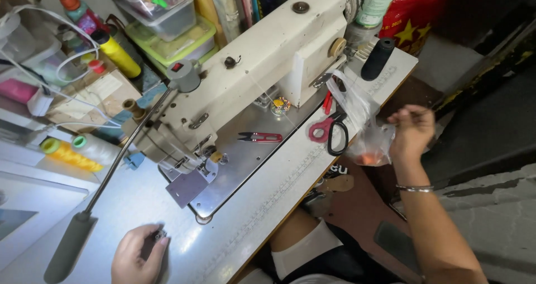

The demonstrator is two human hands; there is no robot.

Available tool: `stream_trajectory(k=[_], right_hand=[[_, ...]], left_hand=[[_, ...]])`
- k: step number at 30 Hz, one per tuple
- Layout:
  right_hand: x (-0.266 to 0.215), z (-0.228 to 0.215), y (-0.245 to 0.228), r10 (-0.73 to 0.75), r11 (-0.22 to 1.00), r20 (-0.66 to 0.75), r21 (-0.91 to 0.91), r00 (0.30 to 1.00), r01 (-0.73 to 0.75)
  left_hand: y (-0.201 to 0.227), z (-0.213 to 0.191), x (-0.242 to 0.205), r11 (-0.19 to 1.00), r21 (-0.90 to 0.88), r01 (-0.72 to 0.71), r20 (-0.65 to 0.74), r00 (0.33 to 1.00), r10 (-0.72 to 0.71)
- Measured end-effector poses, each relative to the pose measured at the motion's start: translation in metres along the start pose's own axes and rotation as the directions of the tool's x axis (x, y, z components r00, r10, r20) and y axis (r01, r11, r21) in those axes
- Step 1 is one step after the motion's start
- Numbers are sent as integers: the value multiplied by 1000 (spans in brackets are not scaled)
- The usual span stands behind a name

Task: Threading an industrial sewing machine and preparing the bobbin for operation.

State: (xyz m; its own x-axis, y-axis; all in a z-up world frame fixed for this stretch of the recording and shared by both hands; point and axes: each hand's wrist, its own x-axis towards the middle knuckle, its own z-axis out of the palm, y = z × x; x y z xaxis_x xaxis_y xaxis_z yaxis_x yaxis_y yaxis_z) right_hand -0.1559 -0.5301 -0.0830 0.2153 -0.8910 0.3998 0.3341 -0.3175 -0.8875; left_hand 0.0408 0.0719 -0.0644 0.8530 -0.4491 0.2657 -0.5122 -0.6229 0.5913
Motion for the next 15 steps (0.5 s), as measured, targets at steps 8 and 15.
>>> stream_trajectory(k=[8,15], right_hand=[[34,-80,141,327,566,532,-772,781,288],[54,-50,98,784,38,449,-724,429,689]], left_hand=[[-2,5,-2,991,27,-128,-128,983,130],[6,3,-2,975,52,-215,-124,968,219]])
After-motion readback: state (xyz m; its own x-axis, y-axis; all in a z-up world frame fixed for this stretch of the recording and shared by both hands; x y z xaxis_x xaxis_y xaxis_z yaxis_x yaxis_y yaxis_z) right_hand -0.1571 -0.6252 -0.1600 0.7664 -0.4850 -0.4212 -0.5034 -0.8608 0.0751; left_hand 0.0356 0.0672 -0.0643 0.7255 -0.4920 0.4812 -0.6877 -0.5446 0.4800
